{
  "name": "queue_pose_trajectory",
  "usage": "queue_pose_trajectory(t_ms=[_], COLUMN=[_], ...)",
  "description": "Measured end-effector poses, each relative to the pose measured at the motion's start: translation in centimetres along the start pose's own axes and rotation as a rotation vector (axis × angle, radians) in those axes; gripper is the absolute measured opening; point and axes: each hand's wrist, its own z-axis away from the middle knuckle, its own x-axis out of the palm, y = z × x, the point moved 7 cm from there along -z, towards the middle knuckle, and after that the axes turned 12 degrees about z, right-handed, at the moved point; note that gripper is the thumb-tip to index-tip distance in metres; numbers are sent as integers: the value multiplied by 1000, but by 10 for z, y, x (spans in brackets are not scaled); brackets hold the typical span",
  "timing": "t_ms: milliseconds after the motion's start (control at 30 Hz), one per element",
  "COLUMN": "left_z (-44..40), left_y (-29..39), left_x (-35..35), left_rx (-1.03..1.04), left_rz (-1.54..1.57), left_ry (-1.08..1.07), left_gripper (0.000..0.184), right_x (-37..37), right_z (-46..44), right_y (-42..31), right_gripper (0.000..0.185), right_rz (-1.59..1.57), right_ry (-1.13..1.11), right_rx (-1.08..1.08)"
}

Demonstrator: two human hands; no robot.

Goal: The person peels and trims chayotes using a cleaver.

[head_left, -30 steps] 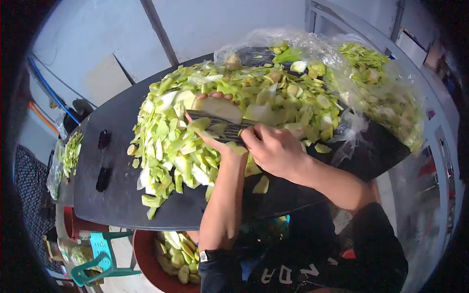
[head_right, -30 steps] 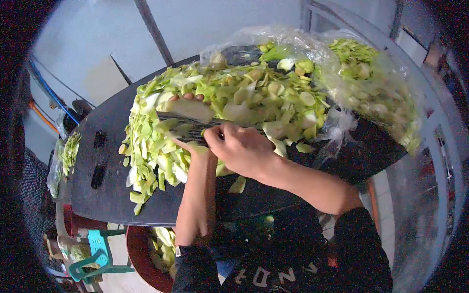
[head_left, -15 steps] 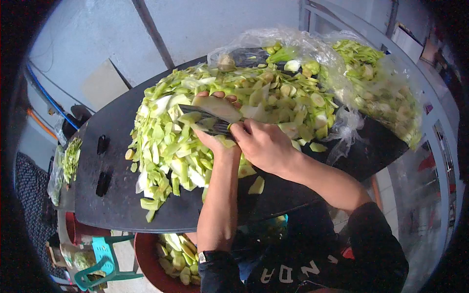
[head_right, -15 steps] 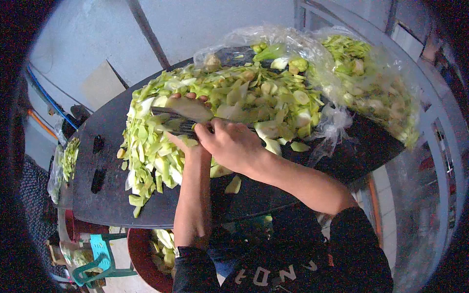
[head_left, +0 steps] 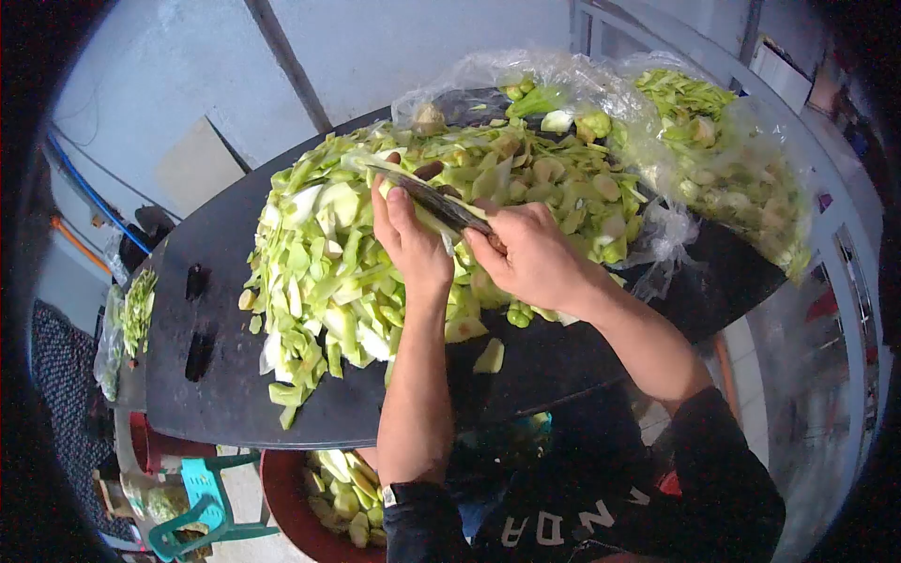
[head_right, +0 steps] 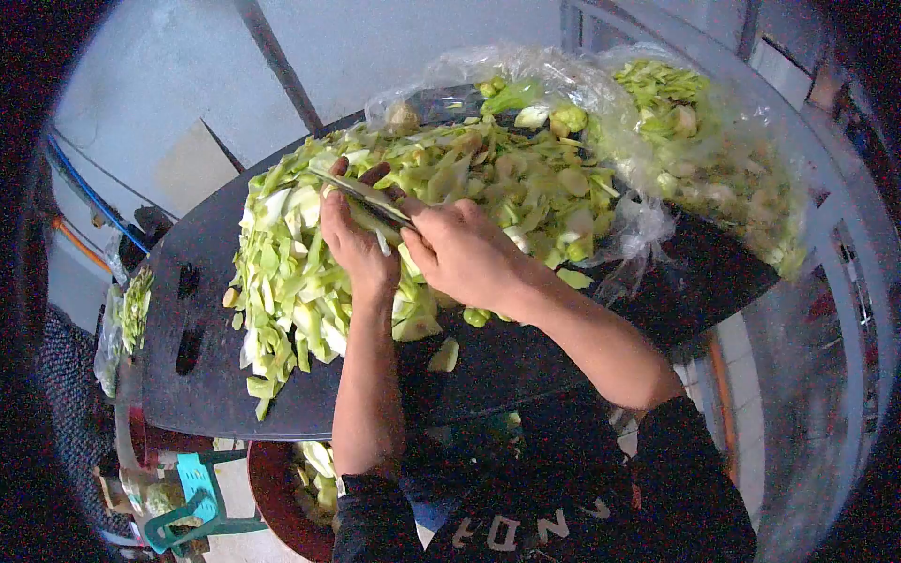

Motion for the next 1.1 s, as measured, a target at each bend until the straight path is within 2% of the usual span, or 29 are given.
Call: queue_pose_trajectory(t_ms=[33,100,167,200,267,333,400,433,500,633,700,800,833,900,967,1000,1033,1067,1100], left_z=[-2,-1,-2,-1,3,4,3,-3,-8,-5,-7,-7,-8,5,2,2,-2,-5,-6], left_y=[2,-1,-2,0,1,-8,-10,-9,-13,-16,-13,-6,-10,-26,4,-1,-11,-22,-22], left_x=[1,-2,-7,-4,-3,-12,-25,-24,-22,-35,-33,-26,-30,-26,-2,-5,-12,-17,-22], left_rx=[36,10,42,43,-43,-33,-19,-51,-81,-48,-28,-124,-392,-649,-32,-39,-136,-225,-266], left_rz=[-100,-69,-190,-189,-114,-147,-178,-204,-228,-354,-381,-319,39,407,-299,-302,-46,212,307], left_ry=[-31,-49,-50,-52,14,72,127,-7,-142,-50,-27,-29,191,408,-75,-75,27,130,288], left_gripper=[45,45,46,46,48,49,51,52,52,55,55,56,56,57,50,50,50,49,51], right_x=[-3,-5,-5,-6,-7,-3,-10,-11,-17,-19,-30,-28,-28,-30,-30,-28,-31,-28,-23], right_z=[-2,-1,-2,-4,-6,-6,-6,-6,-9,-7,-10,-9,-8,-8,-9,-7,-6,-3,1], right_y=[1,8,21,26,35,42,46,47,42,43,33,32,30,24,20,19,18,27,35], right_gripper=[15,16,18,20,20,22,22,22,23,22,22,24,24,26,25,23,23,23,23], right_rz=[-17,-43,-127,-74,-117,-292,-342,-386,-381,-255,-70,-47,-47,3,15,24,21,-214,-449], right_ry=[-7,-13,-2,-28,-56,-154,-211,-265,-248,-225,-61,-34,-34,-28,-44,-62,-63,-142,-225], right_rx=[-14,31,92,65,102,234,280,318,275,227,61,50,53,58,49,44,49,209,363])
